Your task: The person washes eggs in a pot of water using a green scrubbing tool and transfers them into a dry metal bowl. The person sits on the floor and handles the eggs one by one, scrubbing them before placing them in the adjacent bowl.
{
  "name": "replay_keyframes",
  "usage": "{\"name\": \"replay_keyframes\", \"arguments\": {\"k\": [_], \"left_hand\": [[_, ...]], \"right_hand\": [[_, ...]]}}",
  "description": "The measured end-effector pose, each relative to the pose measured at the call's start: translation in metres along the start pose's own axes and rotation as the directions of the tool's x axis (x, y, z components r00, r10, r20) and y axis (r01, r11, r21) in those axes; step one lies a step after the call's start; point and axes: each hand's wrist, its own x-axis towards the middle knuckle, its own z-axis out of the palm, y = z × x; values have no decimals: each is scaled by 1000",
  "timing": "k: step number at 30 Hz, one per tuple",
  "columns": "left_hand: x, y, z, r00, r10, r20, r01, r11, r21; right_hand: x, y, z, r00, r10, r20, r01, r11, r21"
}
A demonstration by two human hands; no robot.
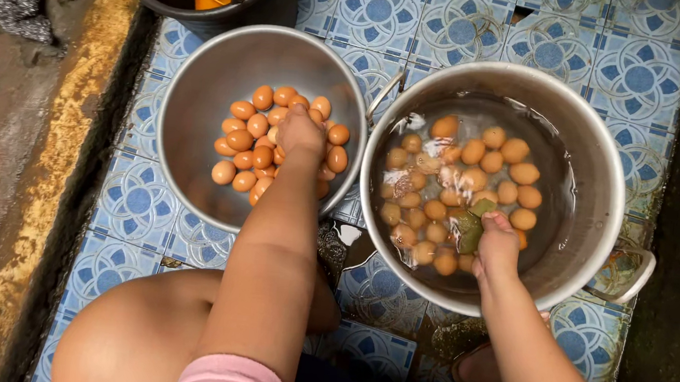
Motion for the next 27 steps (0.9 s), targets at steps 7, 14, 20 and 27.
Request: {"name": "replay_keyframes", "arguments": {"k": [7,14,20,27], "left_hand": [[5,-4,12,997,68,31,-72,987,147],[3,12,-4,726,173,-665,-336,933,-125],[-93,127,-109,247,597,-763,-935,354,-26],[-141,157,52,546,827,133,-838,541,72]], "right_hand": [[24,28,-9,996,86,-21,-86,996,32],[19,9,-2,973,199,-120,-152,934,323],[22,-18,-4,919,339,-202,-244,891,384],[55,43,-7,975,139,-171,-47,888,458]]}}
